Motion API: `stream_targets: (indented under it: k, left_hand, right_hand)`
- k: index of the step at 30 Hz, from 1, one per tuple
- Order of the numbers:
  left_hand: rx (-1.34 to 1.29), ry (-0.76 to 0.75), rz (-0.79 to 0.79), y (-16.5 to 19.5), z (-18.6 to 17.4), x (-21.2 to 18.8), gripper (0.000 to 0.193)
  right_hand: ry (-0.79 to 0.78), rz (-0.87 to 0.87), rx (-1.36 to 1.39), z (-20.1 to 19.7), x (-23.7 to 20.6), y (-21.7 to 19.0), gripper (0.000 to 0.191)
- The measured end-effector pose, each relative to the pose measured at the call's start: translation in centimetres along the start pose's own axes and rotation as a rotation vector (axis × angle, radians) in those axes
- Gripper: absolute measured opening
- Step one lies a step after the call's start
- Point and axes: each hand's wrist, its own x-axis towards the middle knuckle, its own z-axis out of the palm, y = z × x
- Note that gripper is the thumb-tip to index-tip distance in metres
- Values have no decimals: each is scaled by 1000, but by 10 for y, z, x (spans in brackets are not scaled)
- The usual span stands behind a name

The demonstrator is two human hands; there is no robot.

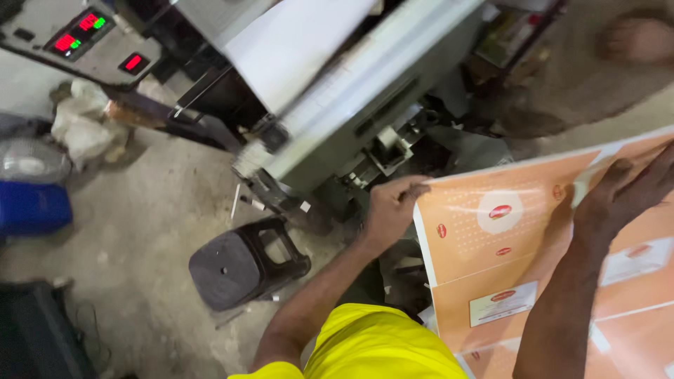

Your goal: The person repeatedly picks up large printed sheets and feeds them into a printing machine. They handle the sheets one at a time, placing them onto the machine's input tray and then stacking the processed sheets on the right side.

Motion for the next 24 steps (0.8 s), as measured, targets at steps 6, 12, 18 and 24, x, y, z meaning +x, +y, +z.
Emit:
stream_targets:
  k: [6, 12, 18, 24]
  left_hand:
    - [-23, 232, -284, -120, -77, 94, 26]
    - [431, 219, -280, -282, -129, 108, 21]
    - [872, 297, -195, -343, -155, 83, 21]
    - [906, 454, -378, -354, -197, 91, 27]
  right_hand:
    - [-243, 5, -281, 161, 57, -59, 77]
    - [-735, -154, -483, 319, 35, -29, 73]
    - [-993, -140, -354, 409, 0, -43, 74]
    - [-996, -294, -162, 442, -1, -66, 71]
